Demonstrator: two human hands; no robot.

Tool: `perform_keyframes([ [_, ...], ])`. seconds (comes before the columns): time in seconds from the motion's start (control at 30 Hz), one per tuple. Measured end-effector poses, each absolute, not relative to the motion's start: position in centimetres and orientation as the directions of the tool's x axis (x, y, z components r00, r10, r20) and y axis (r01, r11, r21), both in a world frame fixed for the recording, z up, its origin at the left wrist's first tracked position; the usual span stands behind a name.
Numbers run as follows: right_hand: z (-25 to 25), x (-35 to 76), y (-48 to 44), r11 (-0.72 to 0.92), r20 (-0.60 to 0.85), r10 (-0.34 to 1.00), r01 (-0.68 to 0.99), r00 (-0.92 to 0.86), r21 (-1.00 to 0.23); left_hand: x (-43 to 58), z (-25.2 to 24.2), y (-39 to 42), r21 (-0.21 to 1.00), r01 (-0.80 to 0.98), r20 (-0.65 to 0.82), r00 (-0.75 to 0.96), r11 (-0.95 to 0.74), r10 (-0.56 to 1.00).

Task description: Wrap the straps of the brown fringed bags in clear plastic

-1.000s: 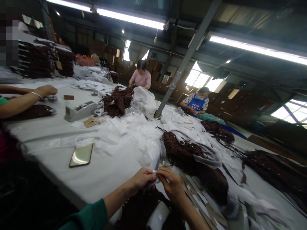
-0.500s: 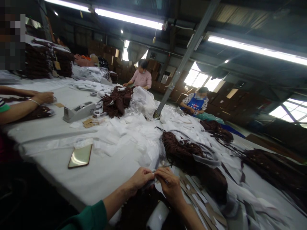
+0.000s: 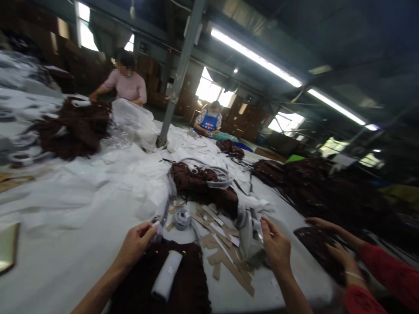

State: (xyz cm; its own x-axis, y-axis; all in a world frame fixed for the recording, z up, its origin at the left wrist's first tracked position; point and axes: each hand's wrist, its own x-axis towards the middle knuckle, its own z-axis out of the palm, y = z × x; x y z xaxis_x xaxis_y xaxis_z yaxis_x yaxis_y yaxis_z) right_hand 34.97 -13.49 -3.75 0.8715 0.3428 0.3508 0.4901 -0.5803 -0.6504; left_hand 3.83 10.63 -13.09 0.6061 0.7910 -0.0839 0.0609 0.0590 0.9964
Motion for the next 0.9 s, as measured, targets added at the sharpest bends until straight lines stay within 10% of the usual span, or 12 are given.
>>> perform_keyframes([
  [0.5,-8.7,39.8,-20.1,-0.562,0.020,0.363,0.236,0.931,-0.793,3.6,-15.4,10.5,0.968,0.205,-0.001,0.580,-0.145,0.815],
  [0.9,-8.4,38.3,-21.2,-0.461,0.140,0.178,0.208,0.974,-0.863,3.4,-16.1,10.2,0.954,0.227,0.035,0.557,-0.193,0.830],
])
